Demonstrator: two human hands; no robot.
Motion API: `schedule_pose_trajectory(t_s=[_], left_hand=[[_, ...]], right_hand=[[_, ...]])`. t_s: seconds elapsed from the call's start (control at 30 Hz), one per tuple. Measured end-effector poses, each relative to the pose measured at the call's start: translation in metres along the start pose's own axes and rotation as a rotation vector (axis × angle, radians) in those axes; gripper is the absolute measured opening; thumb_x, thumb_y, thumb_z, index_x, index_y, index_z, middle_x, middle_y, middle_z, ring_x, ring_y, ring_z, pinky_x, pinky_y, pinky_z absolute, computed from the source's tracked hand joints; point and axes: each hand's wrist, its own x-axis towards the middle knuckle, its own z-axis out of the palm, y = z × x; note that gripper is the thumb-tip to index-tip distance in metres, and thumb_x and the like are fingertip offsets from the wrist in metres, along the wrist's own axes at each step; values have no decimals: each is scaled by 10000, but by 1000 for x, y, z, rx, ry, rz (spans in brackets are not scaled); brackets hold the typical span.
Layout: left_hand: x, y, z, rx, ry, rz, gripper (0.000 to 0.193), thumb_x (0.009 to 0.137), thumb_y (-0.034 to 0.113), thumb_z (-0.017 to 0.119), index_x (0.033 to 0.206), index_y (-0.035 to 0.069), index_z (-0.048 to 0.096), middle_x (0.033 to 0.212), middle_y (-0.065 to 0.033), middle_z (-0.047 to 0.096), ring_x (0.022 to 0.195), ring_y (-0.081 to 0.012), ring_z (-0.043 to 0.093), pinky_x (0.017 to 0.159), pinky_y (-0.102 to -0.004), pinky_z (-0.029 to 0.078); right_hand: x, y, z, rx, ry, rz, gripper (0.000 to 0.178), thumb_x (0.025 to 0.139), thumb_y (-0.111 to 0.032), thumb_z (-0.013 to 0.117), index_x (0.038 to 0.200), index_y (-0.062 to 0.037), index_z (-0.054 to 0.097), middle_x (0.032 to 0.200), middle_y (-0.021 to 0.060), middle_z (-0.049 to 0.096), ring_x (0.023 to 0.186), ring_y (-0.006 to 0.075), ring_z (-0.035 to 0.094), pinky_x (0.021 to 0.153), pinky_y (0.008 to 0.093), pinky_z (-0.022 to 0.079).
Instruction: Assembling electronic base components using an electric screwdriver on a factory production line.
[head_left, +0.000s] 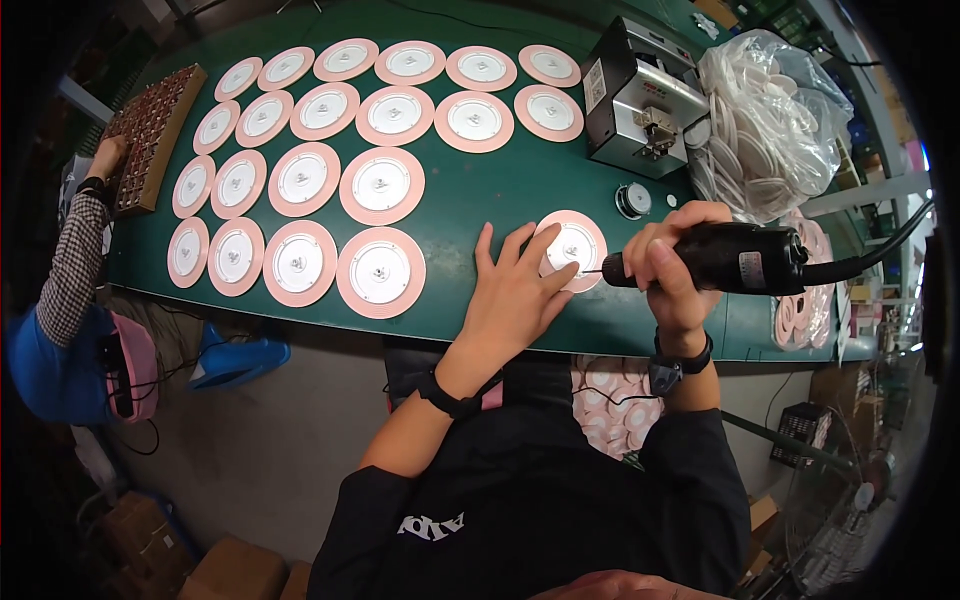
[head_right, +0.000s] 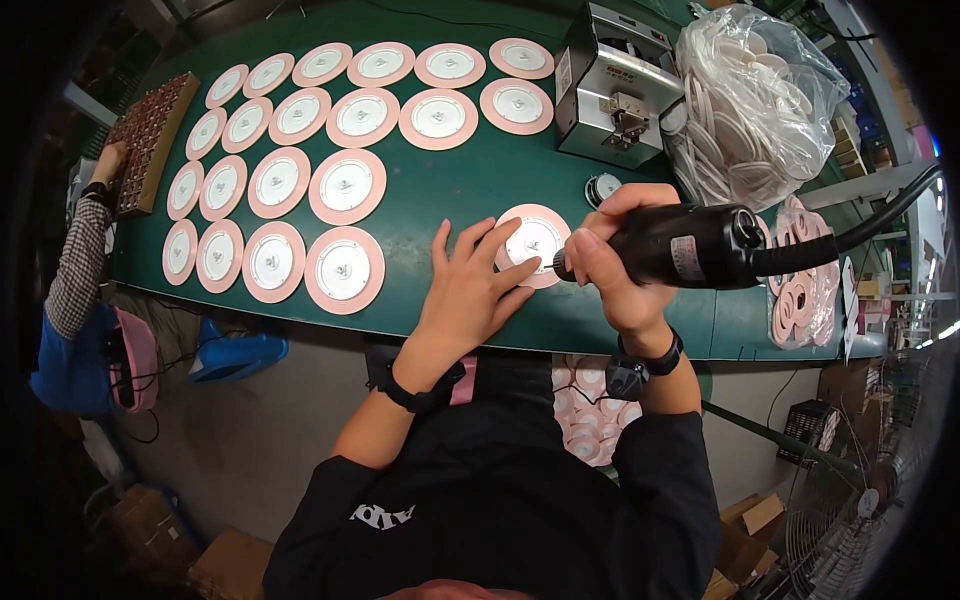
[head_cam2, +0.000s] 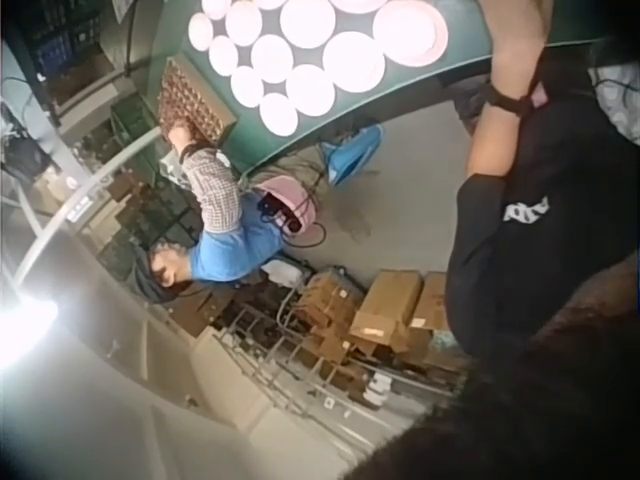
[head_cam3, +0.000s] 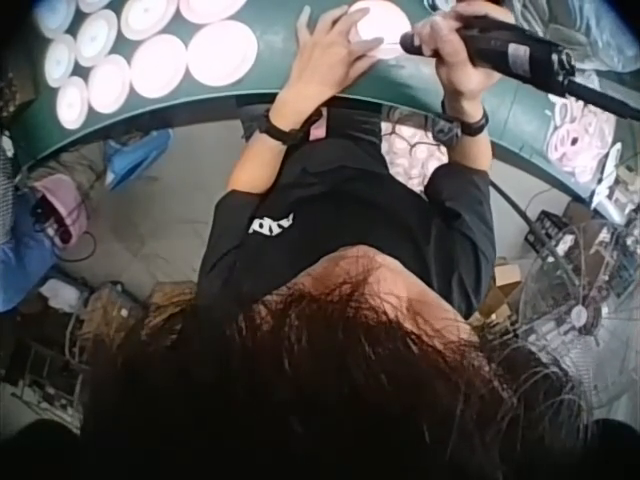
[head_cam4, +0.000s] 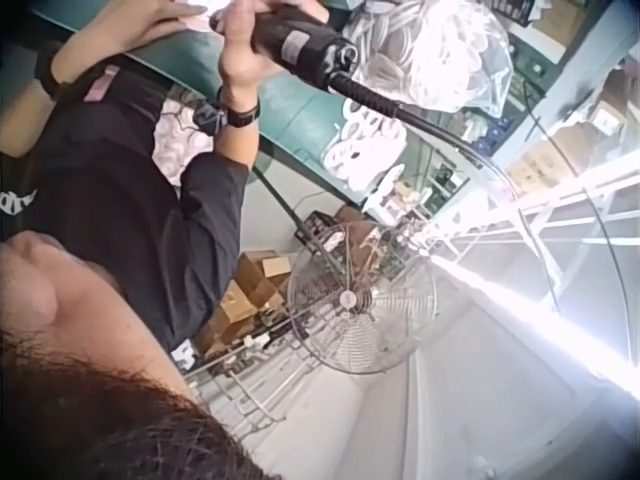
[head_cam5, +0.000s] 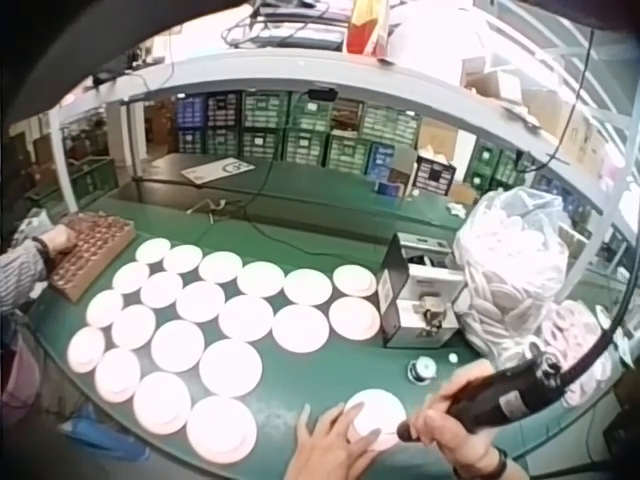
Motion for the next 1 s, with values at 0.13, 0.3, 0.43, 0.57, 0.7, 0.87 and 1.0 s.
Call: schedule_pose_trajectory(t_s=[0.13,0.3,0.43,0.57,0.7,0.87,1.0], left_hand=[[0,0,0,0,4,-8,332,834,287,786,1160,236,752,1467,-61,509,1361,-317,444,1137,-670,236],[0,1,1,-3,13,-6,323,827,285,792,1144,234,758,1459,-60,518,1357,-323,451,1133,-676,237],[1,0,3,-12,39,7,312,820,275,793,1127,226,762,1449,-71,525,1351,-326,453,1132,-683,234],[-2,1,4,-24,56,22,301,813,258,788,1109,209,765,1440,-94,528,1344,-328,452,1135,-693,227],[-3,1,2,-23,53,41,304,809,249,790,1108,199,766,1442,-97,528,1346,-327,455,1134,-696,228],[1,-1,-2,-19,0,87,347,807,242,789,1148,192,747,1448,-108,521,1352,-316,456,1138,-692,227],[7,-3,-5,-33,-2,87,461,802,250,791,1246,184,685,1449,-128,514,1360,-317,451,1143,-682,231]], right_hand=[[-4,2,2,7,-14,31,255,919,13,601,1076,-51,411,703,61,478,514,153,455,545,330,446],[-8,9,3,-67,-65,-4,246,918,14,602,1012,-63,388,695,63,467,511,152,446,537,323,441],[-8,10,3,-102,-93,-8,261,908,19,613,990,-67,380,685,62,461,510,152,440,528,321,440],[-13,10,1,30,-19,56,273,899,23,621,973,-71,376,679,58,463,508,151,448,527,326,448],[-14,8,-2,40,-6,-60,239,907,8,610,1033,-53,416,666,52,463,500,151,443,517,326,445],[60,-30,-35,-99,294,-221,311,934,-9,590,1226,-12,485,667,45,482,507,146,463,543,335,455],[131,-16,-72,-117,401,-270,256,902,-23,689,1115,-16,545,699,30,508,551,141,502,545,316,450]])
